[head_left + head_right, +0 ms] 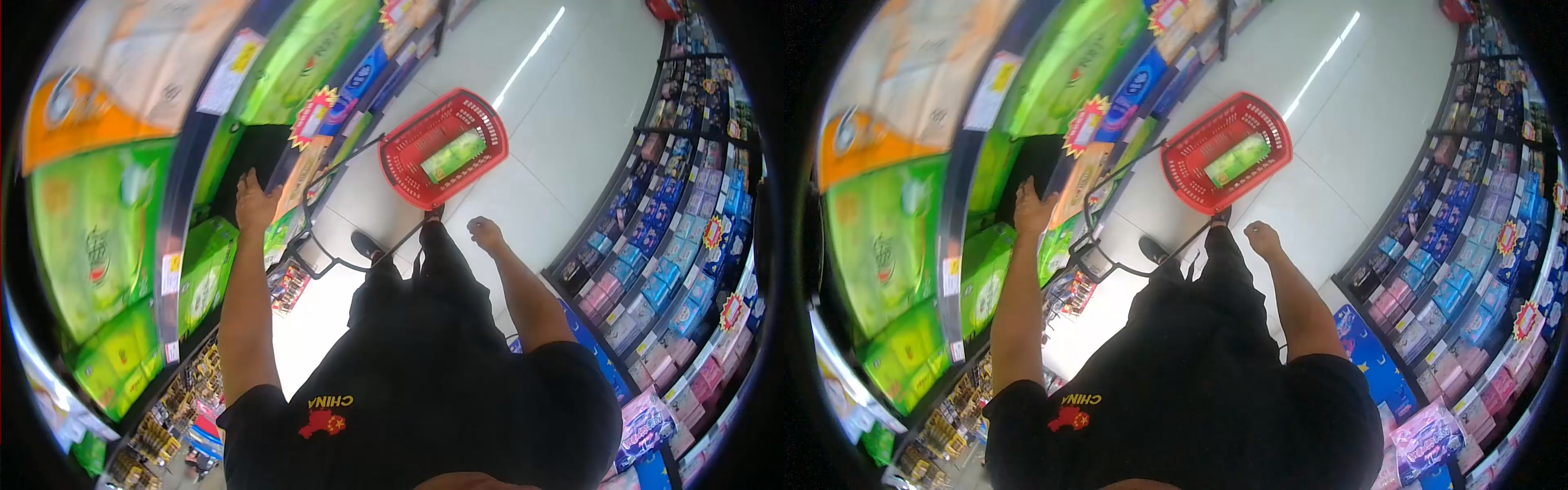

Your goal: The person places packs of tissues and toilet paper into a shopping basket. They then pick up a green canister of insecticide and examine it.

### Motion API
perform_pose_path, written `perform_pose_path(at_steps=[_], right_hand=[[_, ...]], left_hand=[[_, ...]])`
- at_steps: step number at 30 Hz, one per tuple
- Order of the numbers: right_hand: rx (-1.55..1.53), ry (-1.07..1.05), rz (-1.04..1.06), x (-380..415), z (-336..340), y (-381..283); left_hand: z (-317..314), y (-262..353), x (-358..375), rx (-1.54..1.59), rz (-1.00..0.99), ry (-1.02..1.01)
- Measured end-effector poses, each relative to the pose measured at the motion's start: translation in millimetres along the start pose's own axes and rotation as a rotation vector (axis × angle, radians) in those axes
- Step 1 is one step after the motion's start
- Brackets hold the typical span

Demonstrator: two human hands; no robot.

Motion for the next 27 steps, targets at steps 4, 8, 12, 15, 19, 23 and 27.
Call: perform_pose_path(at_steps=[4, 8, 12, 15, 19, 23, 27], right_hand=[[-0.101, -0.03, -0.103, -27, 10, 8], [-0.133, -0.036, -0.041, -75, 5, 18], [-0.037, -0.063, 0.0, -127, 12, -5], [0.383, -0.139, 0.242, -192, 8, 10], [0.007, 0.014, 0.0, -216, 43, -51], [0.036, -0.043, -0.025, -270, 40, -51], [0.196, -0.056, 0.008, -319, 16, -34]], left_hand=[[-6, 30, -22, -0.176, -0.035, -0.075], [0, 43, -37, -0.334, -0.052, -0.117], [4, 59, -41, -0.5, -0.06, -0.198], [5, 72, -47, -0.549, -0.009, -0.276], [-11, 56, -49, -0.529, -0.067, -0.225], [-10, 66, -49, -0.579, -0.06, -0.25], [-10, 74, -50, -0.612, -0.021, -0.287]])
Point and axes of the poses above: each hand's wrist, its own x-axis away from the middle knuckle, its own z-axis out of the back of the hand, y = z × x, the point moved 1 cm from there along -x, towards the middle knuckle, and after that the axes turned 1 degree about z, right-handed, at the moved point
